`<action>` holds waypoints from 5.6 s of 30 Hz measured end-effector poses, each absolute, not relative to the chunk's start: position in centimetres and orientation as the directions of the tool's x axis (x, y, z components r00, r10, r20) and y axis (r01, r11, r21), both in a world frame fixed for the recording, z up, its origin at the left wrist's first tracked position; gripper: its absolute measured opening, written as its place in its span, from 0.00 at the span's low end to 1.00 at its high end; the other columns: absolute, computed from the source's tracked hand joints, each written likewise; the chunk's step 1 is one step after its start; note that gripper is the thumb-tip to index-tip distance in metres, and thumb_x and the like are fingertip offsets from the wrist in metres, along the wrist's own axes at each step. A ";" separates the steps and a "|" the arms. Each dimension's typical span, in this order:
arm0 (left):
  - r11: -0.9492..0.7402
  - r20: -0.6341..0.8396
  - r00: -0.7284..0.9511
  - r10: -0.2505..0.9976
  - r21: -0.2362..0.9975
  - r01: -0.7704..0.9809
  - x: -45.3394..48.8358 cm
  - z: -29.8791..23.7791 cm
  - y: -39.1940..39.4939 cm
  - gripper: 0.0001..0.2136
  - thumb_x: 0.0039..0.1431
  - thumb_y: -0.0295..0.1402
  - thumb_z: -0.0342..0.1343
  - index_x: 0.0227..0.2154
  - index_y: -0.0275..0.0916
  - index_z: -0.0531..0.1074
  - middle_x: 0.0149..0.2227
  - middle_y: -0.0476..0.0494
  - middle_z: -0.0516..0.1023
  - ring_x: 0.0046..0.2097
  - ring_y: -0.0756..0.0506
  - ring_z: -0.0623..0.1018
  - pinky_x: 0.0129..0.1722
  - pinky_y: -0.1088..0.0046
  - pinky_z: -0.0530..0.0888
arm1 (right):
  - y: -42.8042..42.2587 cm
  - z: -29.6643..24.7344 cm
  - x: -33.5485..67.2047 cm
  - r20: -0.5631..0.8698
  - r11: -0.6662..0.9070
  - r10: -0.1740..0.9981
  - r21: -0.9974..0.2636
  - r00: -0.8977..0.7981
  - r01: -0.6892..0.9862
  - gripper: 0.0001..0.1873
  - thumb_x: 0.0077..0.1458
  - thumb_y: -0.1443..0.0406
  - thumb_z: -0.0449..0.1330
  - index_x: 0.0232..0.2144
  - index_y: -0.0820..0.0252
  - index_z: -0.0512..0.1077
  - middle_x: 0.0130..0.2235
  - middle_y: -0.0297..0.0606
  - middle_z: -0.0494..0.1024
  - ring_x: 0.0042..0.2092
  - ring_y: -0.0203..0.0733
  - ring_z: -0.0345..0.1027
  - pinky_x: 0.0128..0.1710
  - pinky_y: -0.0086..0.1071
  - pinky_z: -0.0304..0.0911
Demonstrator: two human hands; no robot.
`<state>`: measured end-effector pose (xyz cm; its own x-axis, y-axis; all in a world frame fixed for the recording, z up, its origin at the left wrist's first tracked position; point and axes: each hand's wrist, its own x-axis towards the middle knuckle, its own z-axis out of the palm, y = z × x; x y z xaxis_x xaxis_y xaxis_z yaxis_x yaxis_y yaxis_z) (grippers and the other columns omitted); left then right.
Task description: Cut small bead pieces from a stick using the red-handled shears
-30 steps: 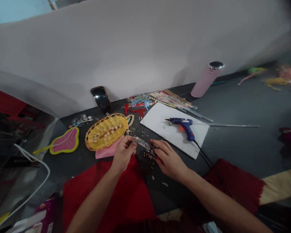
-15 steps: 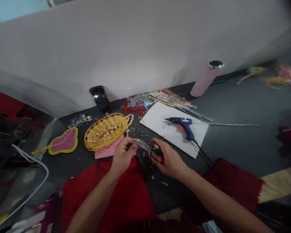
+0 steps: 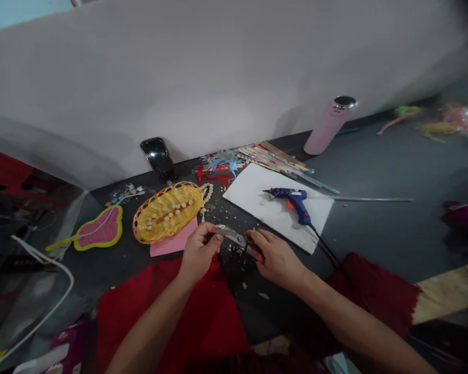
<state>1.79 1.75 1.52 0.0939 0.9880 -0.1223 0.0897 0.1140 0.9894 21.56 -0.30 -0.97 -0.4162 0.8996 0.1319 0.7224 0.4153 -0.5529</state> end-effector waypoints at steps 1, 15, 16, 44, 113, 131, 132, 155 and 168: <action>0.117 -0.124 0.087 0.988 0.990 0.080 1.8 1.5 1.8 0.06 0.53 0.34 0.55 0.29 0.38 0.66 0.20 0.54 0.65 0.22 0.54 0.64 0.22 0.80 0.61 | -0.2 -1.0 21.6 0.137 0.417 0.900 -0.549 -0.414 0.724 0.26 0.43 0.73 0.52 0.49 0.63 0.60 0.44 0.44 0.69 0.46 0.46 0.63 0.47 0.38 0.61; 0.208 -0.201 0.123 0.972 0.977 -0.048 1.6 1.4 2.0 0.07 0.50 0.33 0.57 0.26 0.36 0.66 0.21 0.54 0.67 0.19 0.56 0.63 0.19 0.81 0.59 | 0.0 -1.0 21.6 0.159 0.437 0.896 -0.489 -0.415 0.755 0.31 0.42 0.73 0.53 0.52 0.61 0.59 0.48 0.44 0.69 0.48 0.49 0.60 0.48 0.43 0.58; 0.215 -0.207 0.135 0.969 0.975 -0.047 1.5 1.5 2.0 0.07 0.50 0.33 0.57 0.26 0.36 0.65 0.21 0.53 0.68 0.19 0.56 0.63 0.18 0.81 0.59 | 0.0 -1.0 21.6 0.155 0.436 0.896 -0.491 -0.417 0.754 0.31 0.42 0.73 0.53 0.52 0.61 0.59 0.48 0.44 0.69 0.49 0.49 0.60 0.48 0.44 0.57; 0.423 -0.375 0.234 0.897 0.882 -0.208 1.3 2.9 2.3 0.11 0.44 0.33 0.62 0.23 0.35 0.64 0.19 0.51 0.71 0.15 0.59 0.60 0.13 0.84 0.55 | 0.1 -0.9 21.6 0.209 0.482 0.871 -0.537 -0.445 0.693 0.32 0.40 0.74 0.52 0.52 0.62 0.59 0.46 0.45 0.69 0.47 0.48 0.61 0.48 0.43 0.60; 0.071 -0.089 0.103 0.991 0.983 0.167 1.4 2.8 1.8 0.06 0.54 0.34 0.54 0.29 0.36 0.68 0.25 0.51 0.69 0.25 0.52 0.71 0.27 0.77 0.67 | 0.1 -1.1 21.6 0.217 0.434 0.898 -0.572 -0.382 0.696 0.33 0.41 0.75 0.52 0.53 0.61 0.58 0.46 0.44 0.68 0.48 0.46 0.61 0.48 0.42 0.59; 0.121 -0.147 0.162 0.976 0.980 0.159 1.2 2.9 1.5 0.07 0.54 0.35 0.54 0.28 0.37 0.68 0.25 0.50 0.72 0.22 0.52 0.71 0.23 0.78 0.66 | -0.1 -0.7 22.0 0.173 0.441 0.888 -0.586 -0.426 0.680 0.30 0.41 0.75 0.51 0.51 0.60 0.59 0.43 0.43 0.69 0.45 0.45 0.63 0.46 0.39 0.61; 0.127 -0.152 0.165 0.975 0.980 0.155 1.3 2.8 1.5 0.07 0.54 0.35 0.54 0.28 0.37 0.68 0.25 0.50 0.72 0.21 0.53 0.71 0.23 0.78 0.66 | -0.1 -0.6 22.0 0.169 0.442 0.886 -0.587 -0.432 0.678 0.31 0.41 0.75 0.51 0.51 0.59 0.59 0.43 0.43 0.69 0.44 0.45 0.64 0.46 0.38 0.61; 0.124 -0.141 0.128 0.982 0.984 0.130 1.1 2.2 1.7 0.06 0.51 0.35 0.56 0.28 0.37 0.70 0.24 0.51 0.72 0.21 0.53 0.69 0.22 0.78 0.66 | 0.1 -0.9 21.9 0.179 0.440 0.891 -0.563 -0.416 0.700 0.34 0.42 0.74 0.52 0.55 0.60 0.56 0.47 0.44 0.67 0.48 0.47 0.60 0.49 0.43 0.58; 0.022 -0.040 0.070 0.997 0.972 0.236 1.2 2.5 1.6 0.05 0.51 0.33 0.56 0.27 0.36 0.70 0.23 0.52 0.69 0.22 0.53 0.70 0.23 0.79 0.66 | 0.1 -1.0 21.9 0.176 0.439 0.891 -0.572 -0.419 0.693 0.34 0.42 0.74 0.52 0.54 0.61 0.57 0.48 0.45 0.67 0.49 0.47 0.60 0.50 0.41 0.57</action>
